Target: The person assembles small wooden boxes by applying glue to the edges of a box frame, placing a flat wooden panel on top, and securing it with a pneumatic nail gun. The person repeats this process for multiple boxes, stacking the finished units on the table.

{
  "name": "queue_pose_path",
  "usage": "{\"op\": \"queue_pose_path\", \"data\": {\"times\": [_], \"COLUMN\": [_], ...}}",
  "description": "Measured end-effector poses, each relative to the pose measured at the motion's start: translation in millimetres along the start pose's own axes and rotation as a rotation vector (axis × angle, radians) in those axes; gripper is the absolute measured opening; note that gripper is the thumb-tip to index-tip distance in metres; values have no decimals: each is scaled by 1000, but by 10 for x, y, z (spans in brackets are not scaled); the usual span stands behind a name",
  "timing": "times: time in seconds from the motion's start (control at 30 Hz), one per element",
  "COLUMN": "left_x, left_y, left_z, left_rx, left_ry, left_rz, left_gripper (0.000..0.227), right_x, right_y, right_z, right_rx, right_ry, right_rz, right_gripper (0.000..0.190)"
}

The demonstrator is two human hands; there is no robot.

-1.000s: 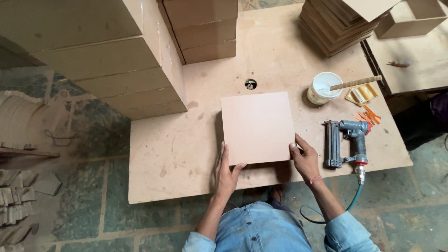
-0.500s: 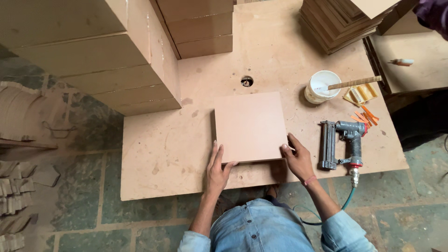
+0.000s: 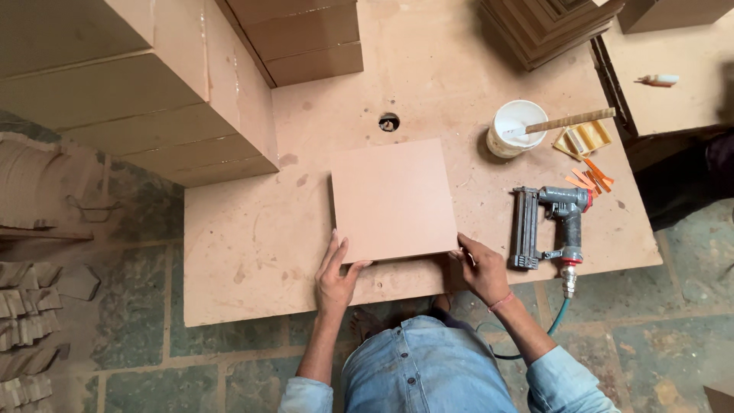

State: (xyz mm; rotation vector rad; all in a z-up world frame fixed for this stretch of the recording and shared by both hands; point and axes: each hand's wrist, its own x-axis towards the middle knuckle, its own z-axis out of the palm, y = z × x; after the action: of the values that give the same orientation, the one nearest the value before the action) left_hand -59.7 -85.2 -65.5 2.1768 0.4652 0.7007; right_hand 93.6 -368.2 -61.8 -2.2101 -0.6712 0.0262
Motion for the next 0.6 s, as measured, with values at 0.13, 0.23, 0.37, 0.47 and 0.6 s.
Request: {"op": "queue_pose_path", "data": {"times": [0.13,0.23,0.37,0.47,0.6], "left_x": [-37,-33,-17,-44,-23], "left_y": [-45,-58,-89,-108,-140], "left_z": [9,23,28,51,63], "left_rx": [-2,6,-22,-30,-54], "left_ry": [4,-1,22,26,53], "left_rz": [35,43,62,51,93], "left_gripper": [57,58,58,59,60], "right_x": [-9,-41,5,44,97], "right_y": [338,792,1423,1661,1490], "right_z": [-285,-721,-1002,-1064,-1171], "right_rx": [-93,-347,-586,-255,128], "right_ry": [-74,120,230,149,98], "right_rz": [-259,56,500,695,773], "right_gripper": [56,53,54,50,32]}}
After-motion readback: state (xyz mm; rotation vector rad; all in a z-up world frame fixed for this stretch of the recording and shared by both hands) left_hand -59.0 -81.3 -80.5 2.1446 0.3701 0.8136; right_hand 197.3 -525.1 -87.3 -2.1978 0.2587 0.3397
